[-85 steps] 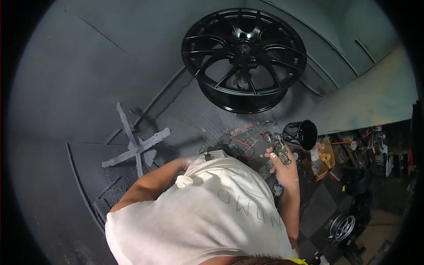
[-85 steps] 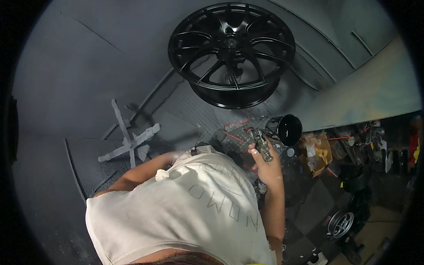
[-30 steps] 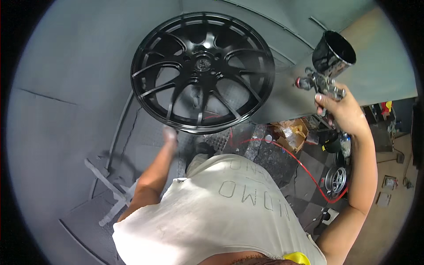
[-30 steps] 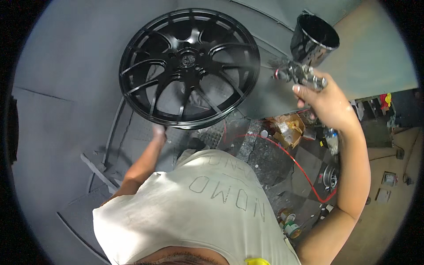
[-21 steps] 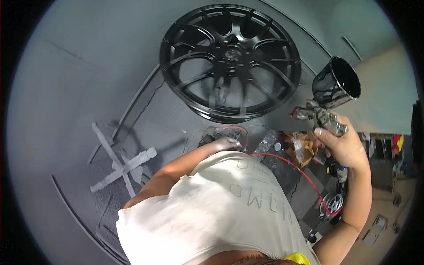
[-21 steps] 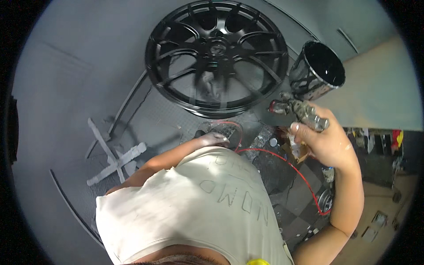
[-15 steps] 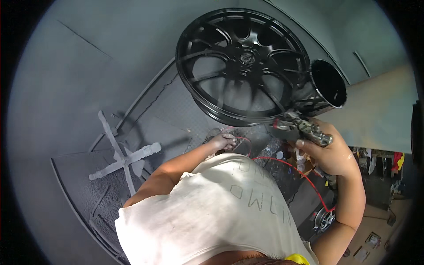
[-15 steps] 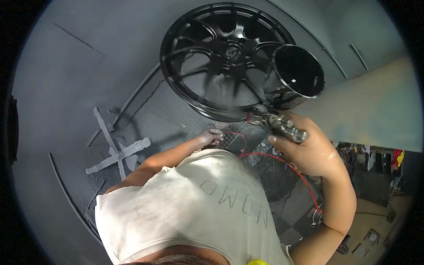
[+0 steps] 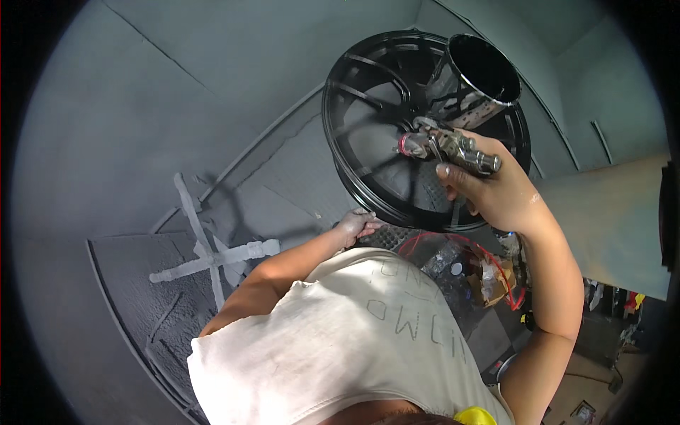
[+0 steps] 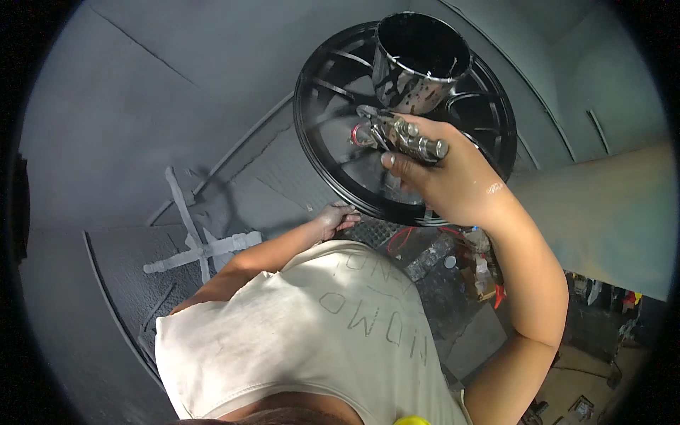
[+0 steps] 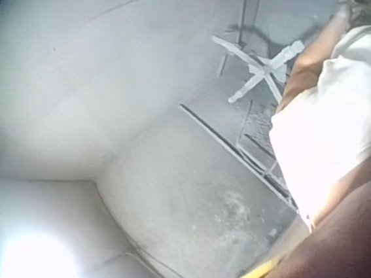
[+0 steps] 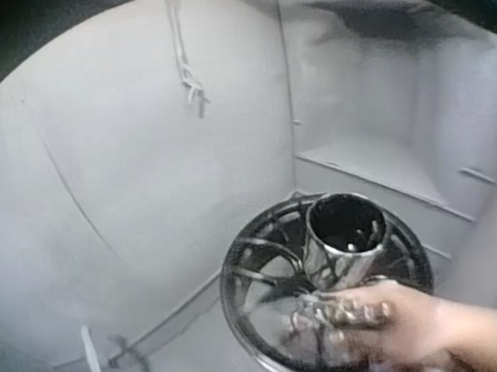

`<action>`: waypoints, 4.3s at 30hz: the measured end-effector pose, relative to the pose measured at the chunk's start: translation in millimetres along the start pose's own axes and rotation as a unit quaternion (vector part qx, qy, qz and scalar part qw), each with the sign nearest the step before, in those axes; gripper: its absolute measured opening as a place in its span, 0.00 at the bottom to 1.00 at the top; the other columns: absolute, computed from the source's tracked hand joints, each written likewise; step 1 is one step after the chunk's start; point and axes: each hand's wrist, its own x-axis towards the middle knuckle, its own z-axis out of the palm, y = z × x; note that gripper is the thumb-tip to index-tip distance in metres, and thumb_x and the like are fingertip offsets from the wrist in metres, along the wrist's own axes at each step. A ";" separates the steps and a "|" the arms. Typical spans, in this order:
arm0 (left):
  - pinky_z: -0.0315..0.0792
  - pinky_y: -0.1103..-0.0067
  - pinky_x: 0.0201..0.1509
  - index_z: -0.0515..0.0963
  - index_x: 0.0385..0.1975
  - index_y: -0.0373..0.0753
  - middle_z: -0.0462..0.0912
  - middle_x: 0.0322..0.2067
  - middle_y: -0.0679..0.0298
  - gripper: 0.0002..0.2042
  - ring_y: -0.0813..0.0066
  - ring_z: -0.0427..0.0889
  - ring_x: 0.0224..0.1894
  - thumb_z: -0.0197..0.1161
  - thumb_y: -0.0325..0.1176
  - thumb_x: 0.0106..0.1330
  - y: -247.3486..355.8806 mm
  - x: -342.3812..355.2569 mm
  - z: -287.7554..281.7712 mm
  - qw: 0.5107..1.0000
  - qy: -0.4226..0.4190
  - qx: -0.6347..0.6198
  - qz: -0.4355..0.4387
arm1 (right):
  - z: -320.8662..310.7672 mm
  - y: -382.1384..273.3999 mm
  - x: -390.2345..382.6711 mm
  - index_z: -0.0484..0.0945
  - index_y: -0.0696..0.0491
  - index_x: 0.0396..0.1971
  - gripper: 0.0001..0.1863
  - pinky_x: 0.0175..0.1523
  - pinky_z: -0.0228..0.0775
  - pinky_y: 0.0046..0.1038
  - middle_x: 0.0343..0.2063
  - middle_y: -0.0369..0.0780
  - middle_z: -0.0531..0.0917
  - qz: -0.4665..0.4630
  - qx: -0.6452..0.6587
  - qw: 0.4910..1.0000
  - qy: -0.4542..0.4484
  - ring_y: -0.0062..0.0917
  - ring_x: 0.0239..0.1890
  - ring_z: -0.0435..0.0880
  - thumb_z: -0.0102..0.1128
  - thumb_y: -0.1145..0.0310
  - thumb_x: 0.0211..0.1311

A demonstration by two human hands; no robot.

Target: The person uses a spray gun to apply black paint to a car wheel mounted on a stand. After completing the black coat, the person switches to a silver paint and applies a second coat to the same wheel, covering the spokes and rim.

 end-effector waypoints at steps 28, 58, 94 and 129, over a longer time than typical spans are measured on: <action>0.80 0.71 0.42 0.80 0.39 0.31 0.85 0.37 0.53 0.08 0.63 0.85 0.38 0.54 0.23 0.67 74.6 -43.1 27.0 0.997 0.027 0.064 0.014 | -87.4 12.0 63.5 0.79 0.51 0.42 0.11 0.23 0.63 0.21 0.20 0.30 0.75 0.005 -0.054 0.959 0.277 0.13 0.20 0.71 0.59 0.63 0.65; 0.79 0.73 0.40 0.80 0.41 0.33 0.84 0.36 0.57 0.09 0.66 0.84 0.35 0.54 0.27 0.68 254.1 132.6 -123.6 0.975 0.087 0.072 0.191 | -104.3 59.5 -81.0 0.76 0.53 0.48 0.14 0.25 0.70 0.23 0.21 0.34 0.78 0.216 -0.158 0.902 0.339 0.17 0.25 0.79 0.58 0.67 0.65; 0.77 0.75 0.38 0.78 0.44 0.36 0.83 0.35 0.61 0.10 0.70 0.82 0.32 0.54 0.32 0.70 185.8 105.8 -92.9 0.973 0.068 -0.021 0.218 | -111.3 84.5 -94.8 0.78 0.50 0.49 0.13 0.25 0.70 0.21 0.27 0.29 0.79 0.092 -0.043 0.924 0.369 0.13 0.28 0.77 0.58 0.66 0.66; 0.67 0.74 0.62 0.78 0.54 0.38 0.81 0.51 0.53 0.18 0.64 0.77 0.56 0.58 0.38 0.67 -102.7 44.6 92.2 0.745 -0.342 0.565 -0.094 | -37.2 220.5 -236.6 0.78 0.60 0.36 0.08 0.31 0.64 0.19 0.21 0.31 0.77 0.116 0.184 0.938 0.269 0.14 0.24 0.72 0.62 0.71 0.61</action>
